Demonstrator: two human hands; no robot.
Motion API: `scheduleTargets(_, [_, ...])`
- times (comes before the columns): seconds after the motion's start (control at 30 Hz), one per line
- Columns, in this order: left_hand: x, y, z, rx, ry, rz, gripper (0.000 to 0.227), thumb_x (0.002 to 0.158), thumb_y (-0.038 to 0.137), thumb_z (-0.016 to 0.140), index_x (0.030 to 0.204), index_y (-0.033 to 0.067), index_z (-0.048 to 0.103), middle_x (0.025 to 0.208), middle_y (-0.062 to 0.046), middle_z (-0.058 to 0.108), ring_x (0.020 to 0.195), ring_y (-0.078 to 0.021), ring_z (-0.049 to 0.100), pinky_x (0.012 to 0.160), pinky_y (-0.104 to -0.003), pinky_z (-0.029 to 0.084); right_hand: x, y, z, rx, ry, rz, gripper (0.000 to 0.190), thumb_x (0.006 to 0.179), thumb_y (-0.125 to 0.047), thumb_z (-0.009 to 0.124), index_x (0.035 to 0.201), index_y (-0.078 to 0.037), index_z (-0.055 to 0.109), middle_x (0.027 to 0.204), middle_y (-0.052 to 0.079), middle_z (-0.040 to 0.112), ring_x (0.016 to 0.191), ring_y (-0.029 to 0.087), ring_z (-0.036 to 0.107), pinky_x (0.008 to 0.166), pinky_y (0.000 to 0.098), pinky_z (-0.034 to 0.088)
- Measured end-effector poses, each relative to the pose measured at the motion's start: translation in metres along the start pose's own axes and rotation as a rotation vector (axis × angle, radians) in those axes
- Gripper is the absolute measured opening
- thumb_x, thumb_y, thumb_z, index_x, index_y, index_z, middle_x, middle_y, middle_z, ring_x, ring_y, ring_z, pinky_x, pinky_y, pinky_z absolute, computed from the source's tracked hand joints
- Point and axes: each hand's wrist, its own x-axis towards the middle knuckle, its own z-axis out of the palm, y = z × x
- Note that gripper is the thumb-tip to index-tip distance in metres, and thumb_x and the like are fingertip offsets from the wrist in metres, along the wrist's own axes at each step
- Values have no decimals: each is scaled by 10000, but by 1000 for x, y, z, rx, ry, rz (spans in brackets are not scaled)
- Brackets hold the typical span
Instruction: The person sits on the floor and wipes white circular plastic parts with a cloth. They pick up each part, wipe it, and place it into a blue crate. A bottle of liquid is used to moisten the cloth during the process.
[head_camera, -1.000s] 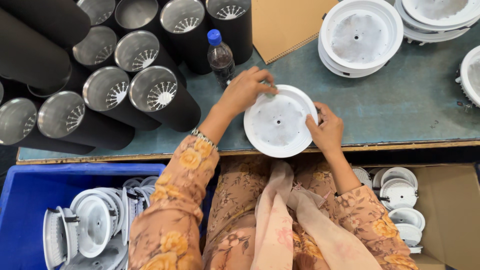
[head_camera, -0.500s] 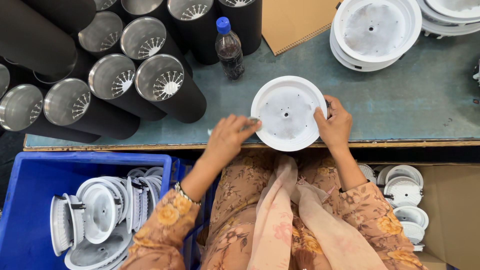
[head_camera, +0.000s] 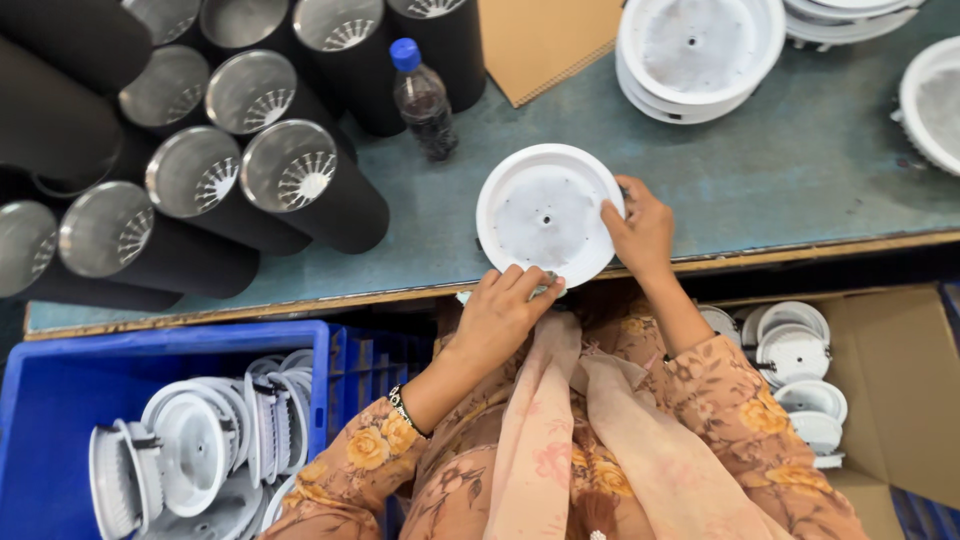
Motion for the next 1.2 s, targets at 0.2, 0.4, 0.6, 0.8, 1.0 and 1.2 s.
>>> scheduleTargets(0.2, [35, 10, 24, -69, 9, 51, 314, 869, 120, 620, 1149, 162, 755, 1066, 40, 621, 962, -151, 582, 762, -323, 435, 7, 0, -5, 154, -96, 232, 272, 968, -210, 665, 1153, -20, 725, 651, 51, 642, 545, 93, 524, 516, 298, 408])
scheduleTargets(0.4, [79, 1, 52, -84, 55, 26, 292, 866, 130, 624, 1103, 220, 767, 1073, 62, 626, 951, -149, 581, 748, -341, 439, 10, 5, -8, 146, -98, 101, 286, 1064, -253, 610, 1083, 1, 741, 740, 16, 674, 666, 41, 569, 592, 240, 482])
scheduleTargets(0.6, [61, -3, 38, -71, -41, 79, 358, 859, 127, 618, 1167, 233, 769, 1060, 63, 617, 941, -153, 570, 755, -331, 435, 8, -4, -7, 236, -130, 207, 293, 1027, -267, 633, 1068, 3, 741, 737, 5, 686, 606, 38, 575, 520, 228, 461])
scheduleTargets(0.8, [13, -18, 3, -19, -76, 185, 355, 858, 130, 619, 1179, 197, 753, 1135, 71, 637, 969, -152, 567, 776, -314, 426, 10, 1, -9, 256, -183, 259, 301, 1028, -267, 617, 1097, -6, 750, 667, 14, 656, 483, 58, 529, 450, 227, 420])
scheduleTargets(1.0, [37, -14, 24, -16, -35, 188, 365, 864, 125, 621, 1194, 211, 751, 1134, 73, 626, 964, -150, 570, 776, -320, 439, 16, 22, -13, 380, -273, 284, 515, 1085, -391, 496, 1067, 64, 737, 637, 27, 630, 461, 91, 498, 452, 240, 391])
scheduleTargets(1.2, [89, -29, 59, 22, 84, 105, 360, 865, 124, 627, 1195, 202, 746, 1114, 43, 617, 953, -161, 587, 756, -344, 450, 18, 29, -17, 415, -322, 279, 834, 1065, -618, 269, 1177, 75, 719, 641, 35, 616, 500, 112, 520, 479, 246, 421])
